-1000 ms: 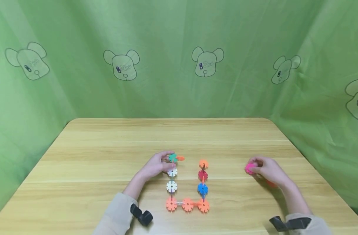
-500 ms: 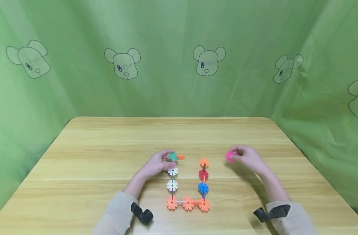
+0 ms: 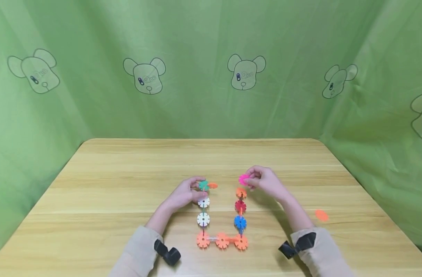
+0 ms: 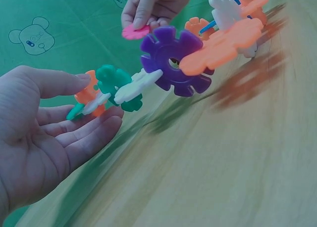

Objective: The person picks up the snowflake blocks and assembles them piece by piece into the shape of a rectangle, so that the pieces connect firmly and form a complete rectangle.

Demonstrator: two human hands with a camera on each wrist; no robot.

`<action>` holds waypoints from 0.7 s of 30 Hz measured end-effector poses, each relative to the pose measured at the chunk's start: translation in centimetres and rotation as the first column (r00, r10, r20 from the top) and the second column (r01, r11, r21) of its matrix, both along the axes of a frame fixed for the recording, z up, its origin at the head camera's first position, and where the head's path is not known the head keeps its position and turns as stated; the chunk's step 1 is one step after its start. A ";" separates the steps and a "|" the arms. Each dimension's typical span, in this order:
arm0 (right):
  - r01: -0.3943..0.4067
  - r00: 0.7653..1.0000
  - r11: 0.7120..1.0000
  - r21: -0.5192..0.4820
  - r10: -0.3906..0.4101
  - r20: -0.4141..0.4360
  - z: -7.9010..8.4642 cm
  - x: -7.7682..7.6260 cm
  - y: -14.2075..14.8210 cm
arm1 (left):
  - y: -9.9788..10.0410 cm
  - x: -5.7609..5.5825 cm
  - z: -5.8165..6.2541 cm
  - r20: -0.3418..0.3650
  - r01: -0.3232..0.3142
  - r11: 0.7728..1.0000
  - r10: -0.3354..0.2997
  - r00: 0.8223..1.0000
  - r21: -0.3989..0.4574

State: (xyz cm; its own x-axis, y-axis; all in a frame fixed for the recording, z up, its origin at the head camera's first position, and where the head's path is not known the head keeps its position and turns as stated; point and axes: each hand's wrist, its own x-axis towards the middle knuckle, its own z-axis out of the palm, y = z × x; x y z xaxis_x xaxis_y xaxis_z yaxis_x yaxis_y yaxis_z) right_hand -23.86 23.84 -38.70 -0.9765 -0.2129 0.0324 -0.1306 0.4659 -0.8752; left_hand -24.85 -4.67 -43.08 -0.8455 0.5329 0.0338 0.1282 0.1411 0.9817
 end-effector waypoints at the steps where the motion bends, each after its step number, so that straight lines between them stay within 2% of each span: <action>1: -0.006 1.000 1.000 -0.013 0.006 0.010 -0.1 -0.1 -0.4 | 0.0 0.0 0.0 0.003 0.000 1.000 0.000 1.000 0.001; 9: -0.017 0.998 1.000 -0.014 0.018 0.057 -0.4 -0.4 -3.4 | 0.1 -0.2 -0.2 0.026 -0.010 1.000 0.010 1.000 0.005; 21: 0.013 0.993 0.998 -0.058 -0.006 0.121 -1.4 -0.5 -5.6 | 0.0 0.0 0.1 -0.008 -0.023 0.999 0.023 1.000 -0.040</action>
